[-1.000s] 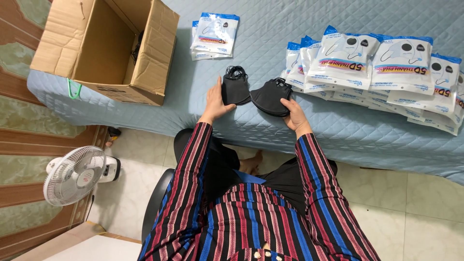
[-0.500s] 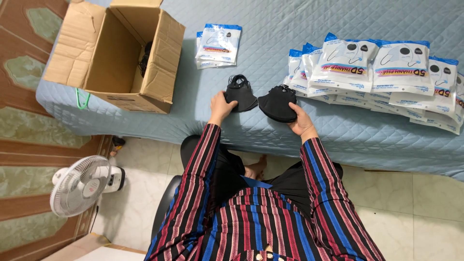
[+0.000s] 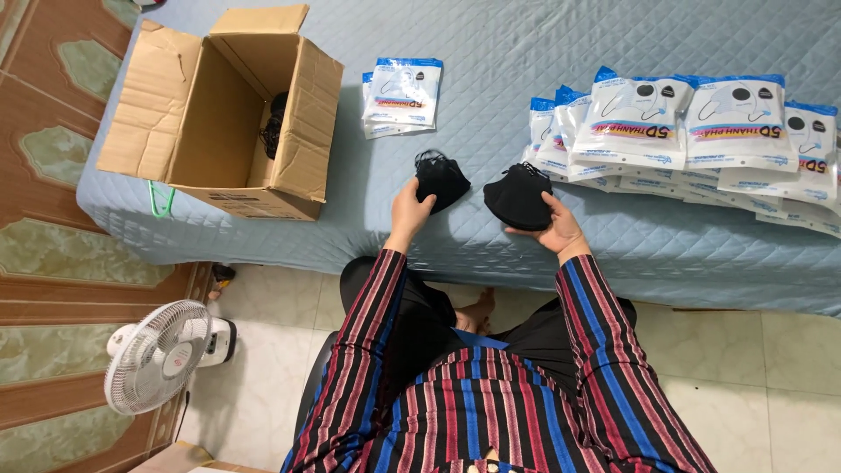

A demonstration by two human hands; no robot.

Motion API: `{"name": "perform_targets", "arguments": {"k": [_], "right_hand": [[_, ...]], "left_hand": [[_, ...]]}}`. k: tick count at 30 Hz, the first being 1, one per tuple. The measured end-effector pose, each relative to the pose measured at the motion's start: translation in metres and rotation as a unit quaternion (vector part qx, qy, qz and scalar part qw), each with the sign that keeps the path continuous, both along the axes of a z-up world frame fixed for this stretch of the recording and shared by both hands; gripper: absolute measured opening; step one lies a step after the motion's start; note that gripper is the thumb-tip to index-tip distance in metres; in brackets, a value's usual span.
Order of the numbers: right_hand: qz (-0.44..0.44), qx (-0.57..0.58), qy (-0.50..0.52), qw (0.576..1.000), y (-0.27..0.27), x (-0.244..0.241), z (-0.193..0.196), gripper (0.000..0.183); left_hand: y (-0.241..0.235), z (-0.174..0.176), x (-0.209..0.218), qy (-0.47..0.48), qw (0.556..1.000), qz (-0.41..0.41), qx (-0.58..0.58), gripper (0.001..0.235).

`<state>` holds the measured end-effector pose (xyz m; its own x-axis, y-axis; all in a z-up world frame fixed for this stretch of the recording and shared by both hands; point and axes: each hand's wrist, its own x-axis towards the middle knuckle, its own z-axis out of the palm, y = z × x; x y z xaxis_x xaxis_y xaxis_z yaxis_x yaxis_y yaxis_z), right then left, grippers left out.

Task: The person sits at a table and packs black face masks into small plastic bags. They take masks from a cardboard box, place them into bags, and set the packaged items aside. The person also handles loose masks, stacking them on the table.

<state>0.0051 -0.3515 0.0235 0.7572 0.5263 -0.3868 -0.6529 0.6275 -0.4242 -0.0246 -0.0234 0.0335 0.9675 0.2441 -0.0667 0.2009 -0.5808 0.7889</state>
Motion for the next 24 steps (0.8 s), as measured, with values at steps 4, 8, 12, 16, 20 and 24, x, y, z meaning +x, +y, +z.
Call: {"name": "perform_targets", "arguments": {"k": [4,8,12,16,20,24], "right_hand": [[0.013,0.012,-0.006,1.0,-0.003,-0.002,-0.008,0.051],[0.011,0.019,-0.009,1.0,-0.013,0.005,-0.03,0.049],[-0.004,0.056,-0.007,0.998,-0.02,0.0,-0.043,0.045],[-0.01,0.046,0.0,0.999,-0.02,0.002,-0.035,0.047],[0.003,-0.005,-0.037,0.999,-0.013,0.006,-0.018,0.046],[0.019,-0.055,-0.103,0.993,-0.012,0.011,-0.007,0.049]], "left_hand": [[-0.003,0.008,0.002,0.018,0.998,-0.007,-0.057,0.067],[-0.019,0.072,-0.015,-0.006,0.973,-0.042,-0.225,0.084],[-0.01,0.041,-0.006,0.04,0.966,-0.079,-0.242,0.093],[-0.007,0.009,0.013,0.105,0.98,-0.071,-0.152,0.093],[-0.017,0.014,0.02,0.115,0.985,-0.113,-0.068,0.095],[-0.024,0.015,0.028,0.07,0.979,-0.11,0.155,0.101]]}}
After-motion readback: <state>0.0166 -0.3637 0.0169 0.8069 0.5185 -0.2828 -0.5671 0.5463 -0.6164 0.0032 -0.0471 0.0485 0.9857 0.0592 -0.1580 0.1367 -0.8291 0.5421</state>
